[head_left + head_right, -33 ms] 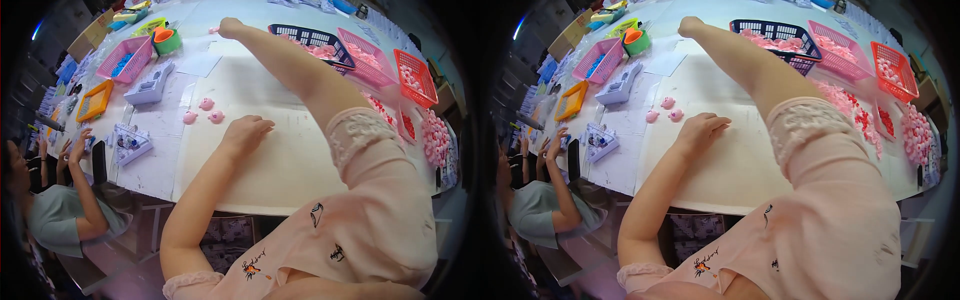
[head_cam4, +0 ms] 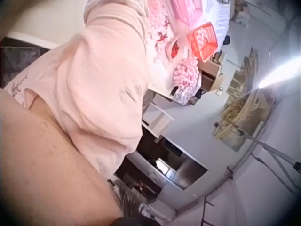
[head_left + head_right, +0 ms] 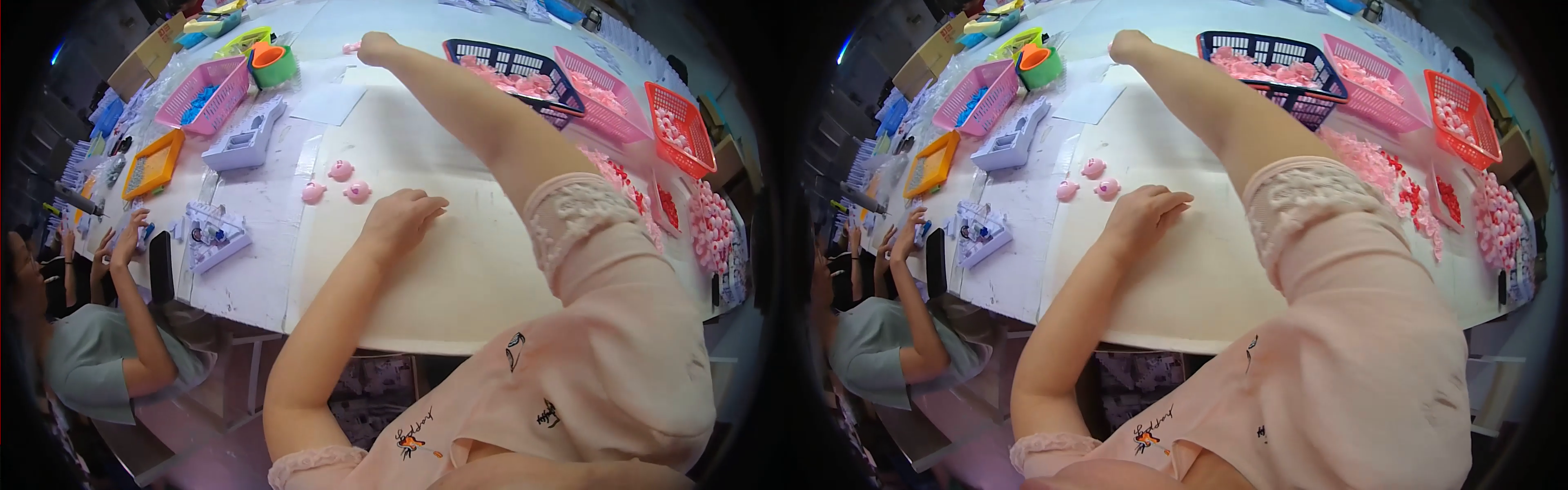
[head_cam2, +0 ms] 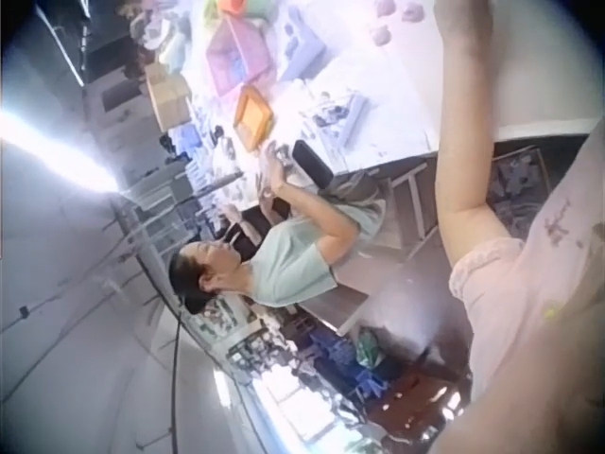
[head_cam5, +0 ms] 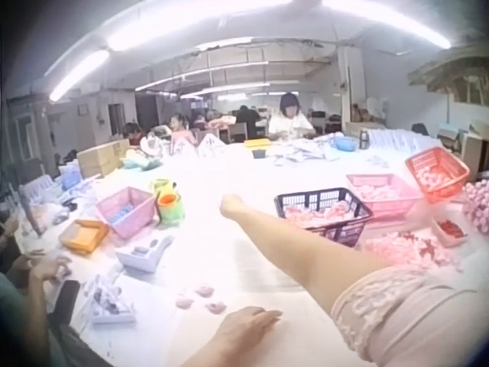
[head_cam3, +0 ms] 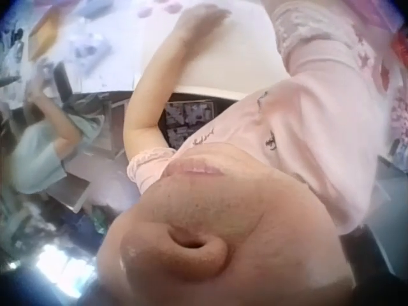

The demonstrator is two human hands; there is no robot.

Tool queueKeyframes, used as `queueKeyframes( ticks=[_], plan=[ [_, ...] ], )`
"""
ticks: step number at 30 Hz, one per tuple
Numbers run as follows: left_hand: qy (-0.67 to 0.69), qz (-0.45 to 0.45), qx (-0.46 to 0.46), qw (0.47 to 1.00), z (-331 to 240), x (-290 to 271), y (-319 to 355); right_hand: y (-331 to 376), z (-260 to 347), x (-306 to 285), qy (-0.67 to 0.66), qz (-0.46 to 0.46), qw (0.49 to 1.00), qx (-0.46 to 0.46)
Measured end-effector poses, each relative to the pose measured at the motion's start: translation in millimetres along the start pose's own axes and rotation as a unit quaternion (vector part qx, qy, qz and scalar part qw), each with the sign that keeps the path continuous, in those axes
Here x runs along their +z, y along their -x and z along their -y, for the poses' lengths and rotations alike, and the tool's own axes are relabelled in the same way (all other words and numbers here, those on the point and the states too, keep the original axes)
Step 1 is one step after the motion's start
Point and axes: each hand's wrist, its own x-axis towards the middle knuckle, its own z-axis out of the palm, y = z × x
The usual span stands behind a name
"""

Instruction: The person assembles small plastic components into a ball-like toy by hand.

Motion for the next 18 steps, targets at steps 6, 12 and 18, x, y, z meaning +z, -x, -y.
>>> queueKeyframes(
  ticks=[6, 12, 18],
  plan=[
    [0.13, -0.041, -0.071, 0.988, 15.5, -10.0, 17.4, -55.5, -30.8, 73.3, 0.036, -0.005, 0.997, 0.074],
    [0.17, -0.013, -0.044, 0.984, 10.2, -12.8, 22.3, -96.9, -30.3, 100.8, 0.073, -0.126, 0.988, -0.054],
    [0.218, -0.064, -0.015, 0.974, 5.0, -7.4, 9.3, -171.6, -47.7, 106.2, 0.283, 0.173, 0.91, -0.249]
  ],
)
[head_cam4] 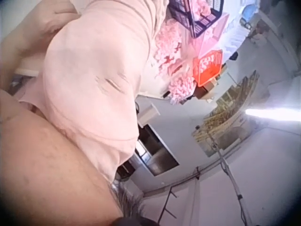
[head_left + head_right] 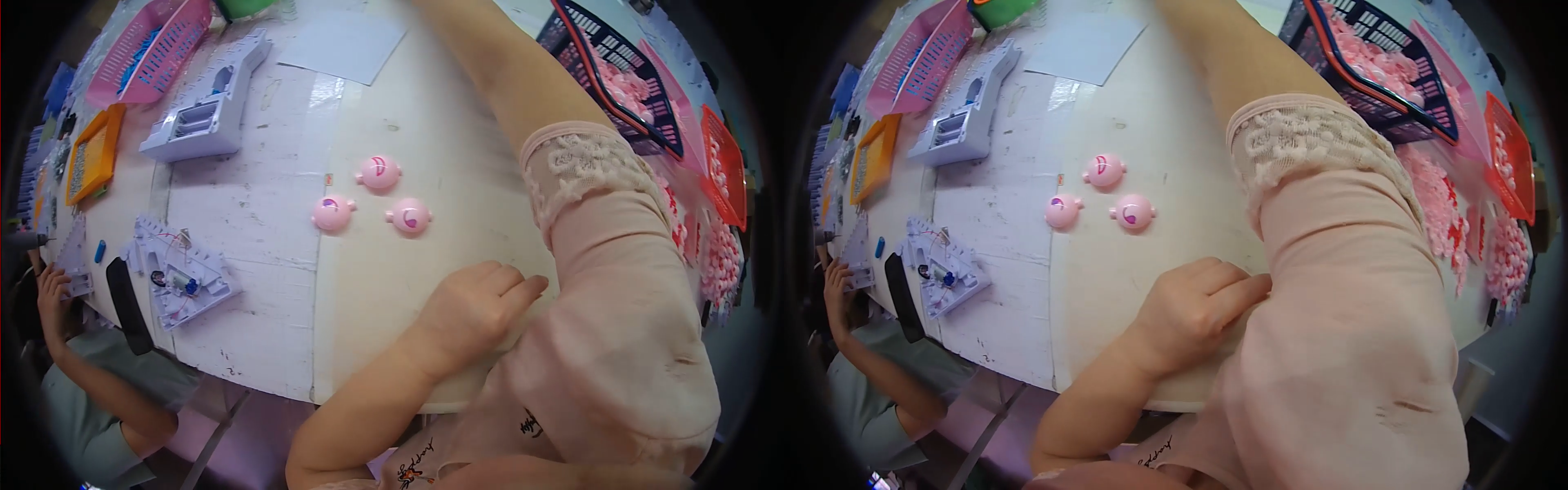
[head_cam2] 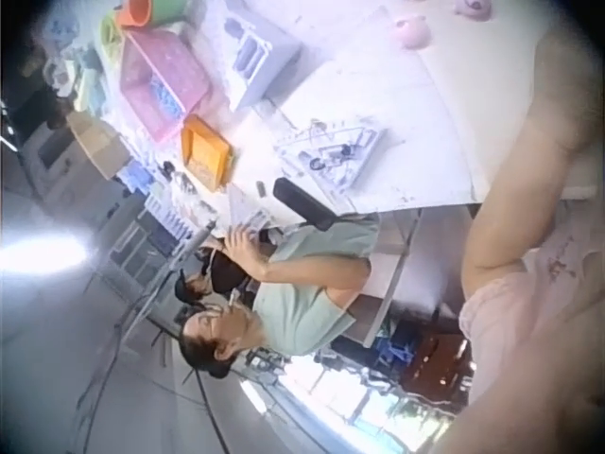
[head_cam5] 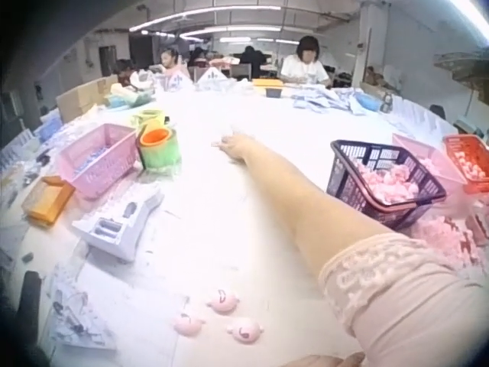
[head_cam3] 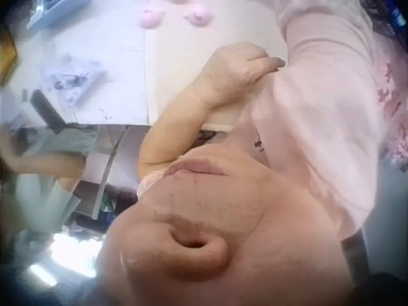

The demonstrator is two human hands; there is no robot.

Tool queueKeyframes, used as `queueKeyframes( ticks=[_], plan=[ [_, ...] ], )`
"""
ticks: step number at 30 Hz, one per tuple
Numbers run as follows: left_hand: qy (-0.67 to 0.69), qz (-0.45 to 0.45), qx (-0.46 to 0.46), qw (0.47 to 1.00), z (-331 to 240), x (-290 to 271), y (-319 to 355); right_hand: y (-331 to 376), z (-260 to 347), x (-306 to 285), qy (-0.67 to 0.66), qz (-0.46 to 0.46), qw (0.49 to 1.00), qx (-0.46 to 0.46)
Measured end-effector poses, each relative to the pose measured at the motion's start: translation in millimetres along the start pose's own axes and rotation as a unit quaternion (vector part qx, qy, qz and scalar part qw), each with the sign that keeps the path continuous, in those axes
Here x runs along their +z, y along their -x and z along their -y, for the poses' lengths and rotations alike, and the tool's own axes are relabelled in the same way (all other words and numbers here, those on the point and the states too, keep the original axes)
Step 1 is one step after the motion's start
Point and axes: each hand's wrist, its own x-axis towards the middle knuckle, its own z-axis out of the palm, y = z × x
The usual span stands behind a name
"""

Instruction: The person assembles small plastic components into a ball-like toy by hand.

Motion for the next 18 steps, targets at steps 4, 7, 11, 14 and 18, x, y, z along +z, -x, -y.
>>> queueKeyframes(
  ticks=[4, 7, 11, 14, 18],
  plan=[
    [-0.008, 0.028, -0.008, 1.0, -8.3, -3.0, -1.1, -33.2, -25.7, 45.6, -0.005, -0.179, 0.979, 0.1],
    [-0.032, 0.042, 0.029, 0.998, -13.1, 0.9, -11.6, 9.7, -64.2, 60.2, -0.051, -0.263, 0.96, 0.079],
    [-0.081, 0.044, -0.023, 0.996, -5.2, -6.1, 8.0, 66.5, 37.4, 36.2, -0.267, -0.199, 0.935, 0.124],
    [-0.073, 0.042, -0.007, 0.996, -6.9, -1.1, 5.7, 114.3, 47.2, 11.3, -0.265, -0.227, 0.922, 0.167],
    [-0.05, 0.019, -0.019, 0.998, -4.1, -4.3, 4.7, 159.2, 77.1, -33.5, -0.555, -0.137, 0.795, 0.2]
  ],
)
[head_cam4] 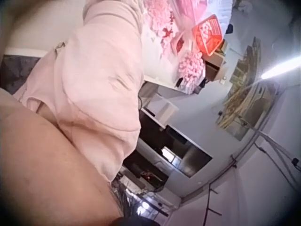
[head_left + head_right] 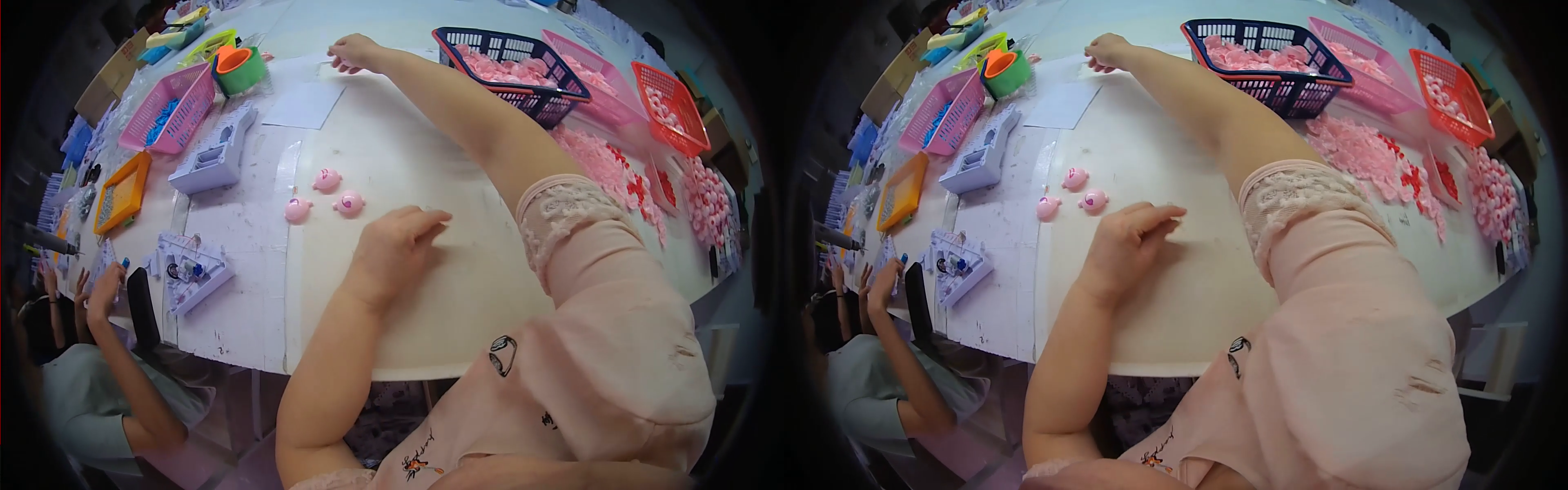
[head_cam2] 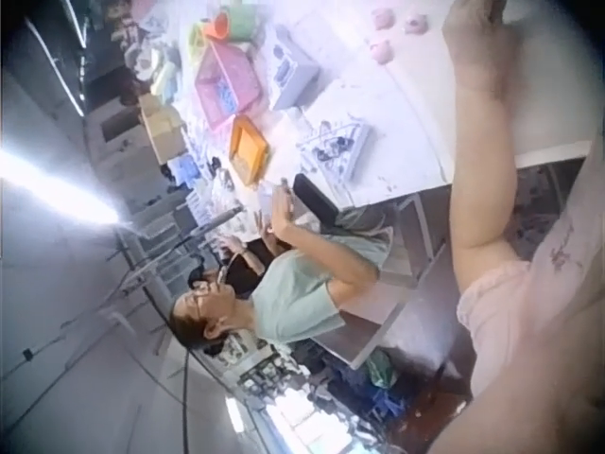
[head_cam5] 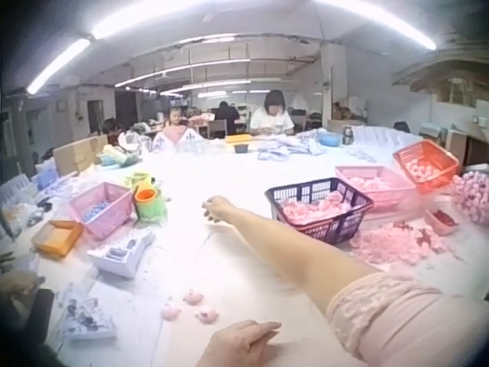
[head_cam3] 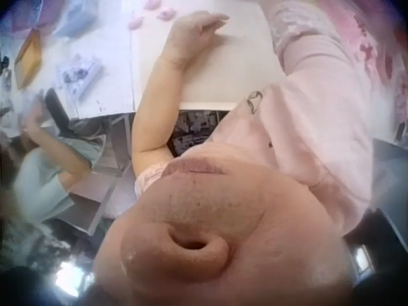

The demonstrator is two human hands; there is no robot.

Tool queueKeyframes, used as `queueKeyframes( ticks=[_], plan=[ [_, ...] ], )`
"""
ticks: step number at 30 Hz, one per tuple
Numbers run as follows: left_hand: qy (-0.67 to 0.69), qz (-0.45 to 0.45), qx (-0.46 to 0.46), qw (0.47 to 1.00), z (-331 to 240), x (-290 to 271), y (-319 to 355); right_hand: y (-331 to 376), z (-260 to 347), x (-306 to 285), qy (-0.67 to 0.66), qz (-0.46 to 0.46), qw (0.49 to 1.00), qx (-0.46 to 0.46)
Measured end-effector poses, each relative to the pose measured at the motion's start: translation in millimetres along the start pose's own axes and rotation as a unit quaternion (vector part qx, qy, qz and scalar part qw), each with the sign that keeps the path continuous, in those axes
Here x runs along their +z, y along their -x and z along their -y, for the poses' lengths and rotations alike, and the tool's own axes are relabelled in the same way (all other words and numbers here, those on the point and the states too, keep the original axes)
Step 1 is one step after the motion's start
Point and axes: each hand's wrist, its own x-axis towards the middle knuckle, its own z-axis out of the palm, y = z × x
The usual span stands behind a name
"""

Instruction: The person assembles small plastic components into a ball-like toy by hand.

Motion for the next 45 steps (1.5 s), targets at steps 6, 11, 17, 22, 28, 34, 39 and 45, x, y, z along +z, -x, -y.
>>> queueKeyframes(
  ticks=[6, 11, 17, 22, 28, 34, 39, 45],
  plan=[
    [0.021, -0.001, -0.03, 0.999, 5.6, -6.0, -5.9, 37.6, 8.9, 0.3, -0.496, 0.101, 0.858, 0.091],
    [0.084, -0.036, -0.104, 0.99, 5.8, -13.0, -5.4, 57.5, 18.1, 2.5, -0.499, 0.142, 0.85, 0.089],
    [0.024, -0.045, -0.114, 0.992, 3.6, -12.2, -1.5, 16.7, 11.4, 25.7, -0.298, 0.041, 0.951, 0.074],
    [-0.022, -0.036, -0.064, 0.997, -3.9, -6.9, -12.1, -56.7, -1.1, 39.7, 0.075, -0.151, 0.986, -0.018],
    [0.026, -0.075, -0.04, 0.996, 2.2, -11.5, -18.8, -112.6, 23.7, 68.5, 0.289, -0.187, 0.932, 0.115],
    [0.073, -0.068, -0.063, 0.993, 11.5, -24.0, -11.5, -139.0, 31.7, 95.0, 0.146, -0.147, 0.968, -0.142],
    [0.111, -0.092, -0.066, 0.987, 7.9, -24.4, -13.0, -187.1, 52.3, 94.7, 0.221, -0.132, 0.938, -0.231],
    [0.094, -0.098, -0.09, 0.987, 10.4, -25.3, -6.5, -217.0, 60.2, 117.8, 0.491, 0.058, 0.869, 0.028]
  ],
)
